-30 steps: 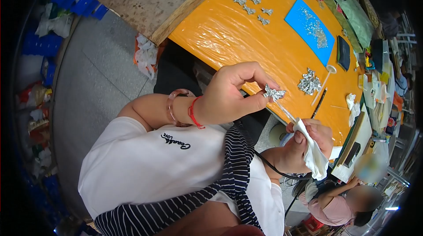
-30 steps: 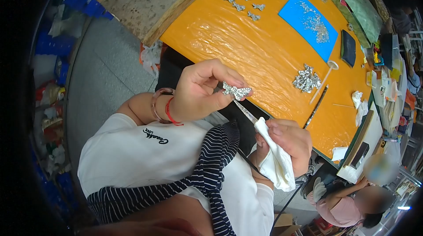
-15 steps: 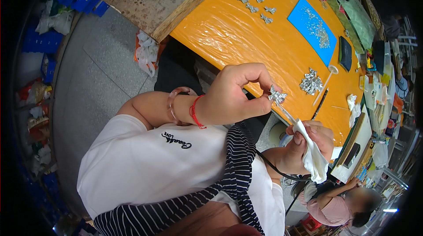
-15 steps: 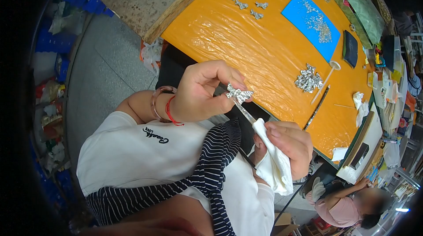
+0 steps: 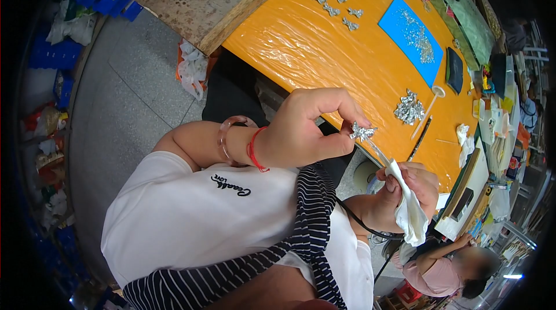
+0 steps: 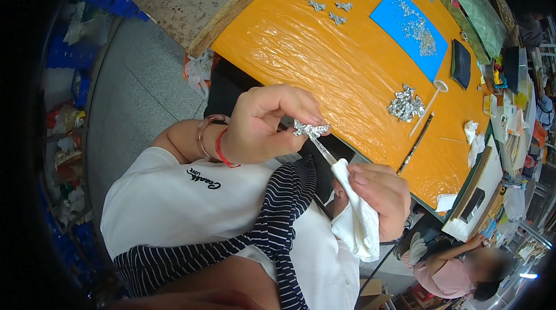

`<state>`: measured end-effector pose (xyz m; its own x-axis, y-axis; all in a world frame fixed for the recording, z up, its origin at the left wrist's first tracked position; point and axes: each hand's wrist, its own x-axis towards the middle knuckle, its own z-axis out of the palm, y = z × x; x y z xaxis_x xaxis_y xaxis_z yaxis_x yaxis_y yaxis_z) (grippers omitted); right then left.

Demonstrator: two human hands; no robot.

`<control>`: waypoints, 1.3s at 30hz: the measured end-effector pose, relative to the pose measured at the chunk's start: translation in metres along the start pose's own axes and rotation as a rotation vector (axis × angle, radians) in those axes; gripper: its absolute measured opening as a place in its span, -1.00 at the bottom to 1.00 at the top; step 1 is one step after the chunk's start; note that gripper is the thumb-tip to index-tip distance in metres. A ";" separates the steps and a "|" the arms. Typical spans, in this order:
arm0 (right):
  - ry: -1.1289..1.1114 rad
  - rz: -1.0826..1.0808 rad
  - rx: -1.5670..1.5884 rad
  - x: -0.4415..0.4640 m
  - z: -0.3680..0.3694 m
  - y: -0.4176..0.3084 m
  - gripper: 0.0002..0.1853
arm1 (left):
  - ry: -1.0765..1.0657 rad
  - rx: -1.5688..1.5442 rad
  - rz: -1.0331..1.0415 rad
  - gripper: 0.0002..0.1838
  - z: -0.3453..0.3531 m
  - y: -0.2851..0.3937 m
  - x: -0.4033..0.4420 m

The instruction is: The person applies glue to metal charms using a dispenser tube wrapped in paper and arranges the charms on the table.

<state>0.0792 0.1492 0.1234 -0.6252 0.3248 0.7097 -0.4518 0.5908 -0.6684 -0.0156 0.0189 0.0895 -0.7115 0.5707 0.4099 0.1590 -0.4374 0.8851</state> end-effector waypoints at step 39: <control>-0.135 -0.067 -0.024 0.001 -0.008 0.002 -0.78 | -0.020 -0.190 -0.205 -0.80 -0.001 0.001 -0.005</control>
<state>0.0827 0.1565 0.1246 -0.6748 0.1831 0.7149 -0.4807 0.6260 -0.6141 -0.0128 0.0154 0.0883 -0.7019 0.6734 0.2323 -0.1195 -0.4328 0.8936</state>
